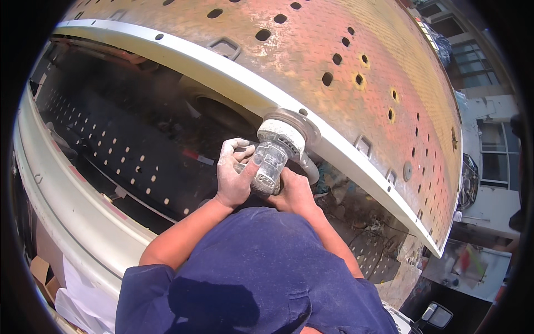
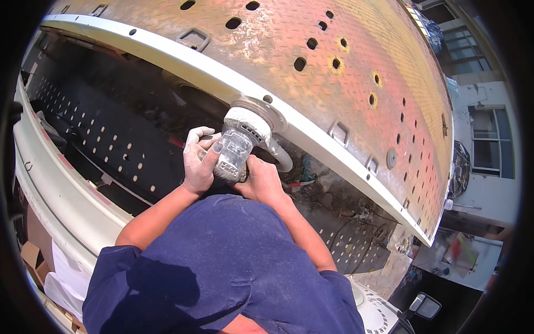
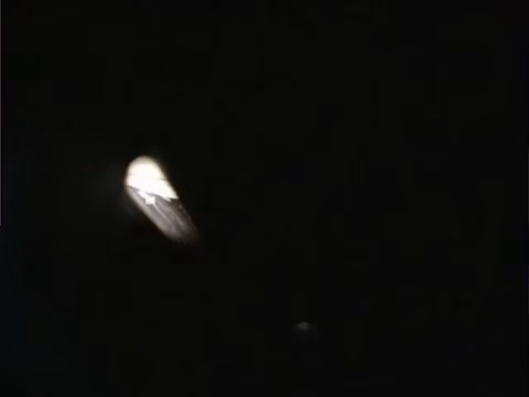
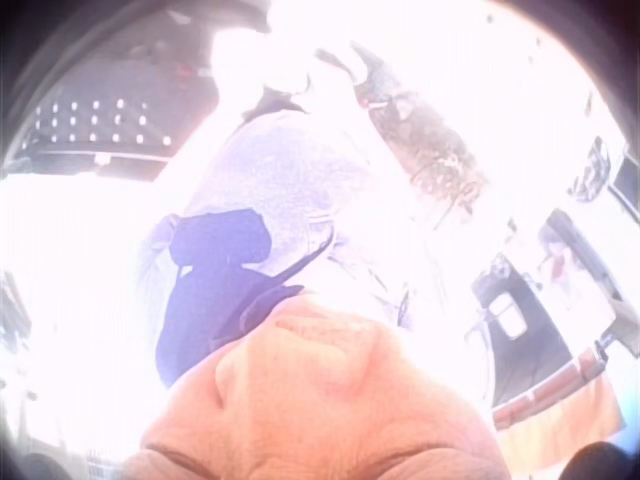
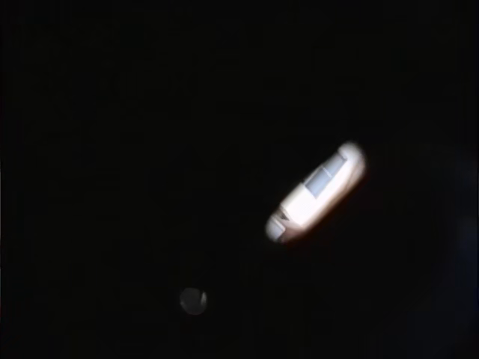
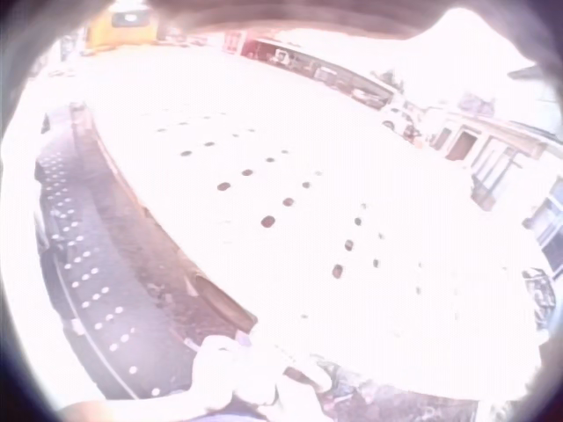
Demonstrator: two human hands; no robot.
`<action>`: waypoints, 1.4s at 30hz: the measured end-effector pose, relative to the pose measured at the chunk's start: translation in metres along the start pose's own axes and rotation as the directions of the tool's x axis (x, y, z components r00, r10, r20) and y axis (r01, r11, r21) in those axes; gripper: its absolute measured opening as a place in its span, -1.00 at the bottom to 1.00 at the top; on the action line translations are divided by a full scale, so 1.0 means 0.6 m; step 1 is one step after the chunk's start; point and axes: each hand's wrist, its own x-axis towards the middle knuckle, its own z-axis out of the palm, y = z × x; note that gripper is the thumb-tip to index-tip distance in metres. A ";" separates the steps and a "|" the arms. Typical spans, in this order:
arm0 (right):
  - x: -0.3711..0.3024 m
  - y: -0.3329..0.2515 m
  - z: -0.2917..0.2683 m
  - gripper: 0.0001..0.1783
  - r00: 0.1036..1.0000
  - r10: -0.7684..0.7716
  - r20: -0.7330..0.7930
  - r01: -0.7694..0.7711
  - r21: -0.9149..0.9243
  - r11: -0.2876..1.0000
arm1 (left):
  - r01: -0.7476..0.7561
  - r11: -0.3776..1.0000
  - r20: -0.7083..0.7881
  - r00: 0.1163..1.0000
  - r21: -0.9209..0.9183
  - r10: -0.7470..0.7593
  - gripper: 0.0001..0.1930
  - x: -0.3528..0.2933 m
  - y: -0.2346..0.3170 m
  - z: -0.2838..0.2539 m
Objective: The person uses a handheld angle grinder to sand a white metal strip attached to a large perforated metal surface. The tool is moved back and forth along the strip, generating dust as the surface is smoothed.
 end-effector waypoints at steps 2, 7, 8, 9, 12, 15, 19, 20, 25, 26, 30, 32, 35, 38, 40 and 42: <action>-0.004 -0.008 -0.002 -0.41 1.000 0.015 0.023 -0.016 0.061 0.998 | -0.023 1.000 0.009 1.000 0.011 0.023 -0.26 0.002 0.012 0.005; 0.003 0.023 0.018 -0.40 0.998 -0.005 0.059 0.006 -0.013 1.000 | 0.075 0.996 0.014 0.997 0.044 -0.076 -0.30 0.004 -0.028 -0.026; 0.005 0.020 0.017 -0.39 0.999 0.006 0.054 -0.005 -0.028 1.000 | 0.061 0.998 0.011 0.998 0.034 -0.061 -0.30 0.005 -0.016 -0.020; 0.003 0.017 0.017 -0.38 0.999 0.018 0.048 -0.016 -0.043 0.999 | 0.047 0.999 0.008 0.999 0.023 -0.047 -0.31 0.005 -0.007 -0.015; 0.007 0.003 0.011 -0.39 0.999 -0.034 0.003 0.034 -0.017 0.999 | -0.082 0.994 0.016 0.997 0.070 0.081 -0.37 0.008 -0.006 -0.011; 0.010 0.015 0.019 -0.43 0.999 -0.019 0.025 0.020 -0.005 1.000 | -0.047 0.994 0.007 0.999 0.103 0.047 -0.39 0.002 -0.033 -0.023; 0.011 0.014 0.022 -0.49 1.000 -0.014 -0.014 0.015 0.018 1.000 | -0.049 0.998 -0.014 0.999 0.038 0.050 -0.36 0.005 -0.018 -0.010; 0.010 0.008 0.020 -0.50 0.999 -0.022 -0.041 0.024 0.036 0.999 | -0.060 0.997 -0.003 0.998 0.039 0.060 -0.35 0.005 -0.004 -0.005; 0.009 0.019 0.017 -0.51 1.000 -0.030 -0.005 0.030 0.042 0.999 | -0.076 0.992 0.010 0.997 0.104 0.075 -0.41 -0.001 -0.030 -0.009; 0.009 0.023 0.017 -0.51 1.000 -0.023 0.004 0.023 0.058 0.998 | -0.053 0.991 0.002 0.999 0.123 0.053 -0.42 0.000 -0.042 -0.017; 0.007 0.037 0.029 -0.53 1.000 0.020 -0.017 -0.020 0.002 1.000 | -0.104 0.986 0.009 0.995 0.131 0.104 -0.41 0.000 -0.033 -0.009; 0.004 0.035 0.023 -0.54 0.998 -0.001 -0.055 0.001 0.003 1.000 | -0.137 0.986 0.014 0.991 0.090 0.137 -0.41 0.003 -0.008 0.012; 0.000 0.041 0.018 -0.55 0.998 -0.018 -0.056 0.019 0.009 1.000 | -0.105 0.987 0.041 0.994 0.118 0.101 -0.44 -0.001 -0.036 0.009; -0.002 0.056 0.024 -0.54 0.999 -0.013 -0.043 0.013 0.006 1.000 | -0.082 0.982 0.016 0.997 0.168 0.081 -0.44 -0.006 -0.051 0.001; -0.009 0.053 0.020 -0.55 0.999 0.008 -0.048 -0.007 0.014 1.000 | -0.094 0.979 0.019 0.996 0.182 0.093 -0.42 -0.007 -0.043 0.008; -0.022 0.061 0.018 -0.56 0.996 0.007 -0.084 -0.008 -0.018 1.000 | -0.134 0.981 0.045 0.991 0.140 0.129 -0.41 -0.012 -0.033 0.026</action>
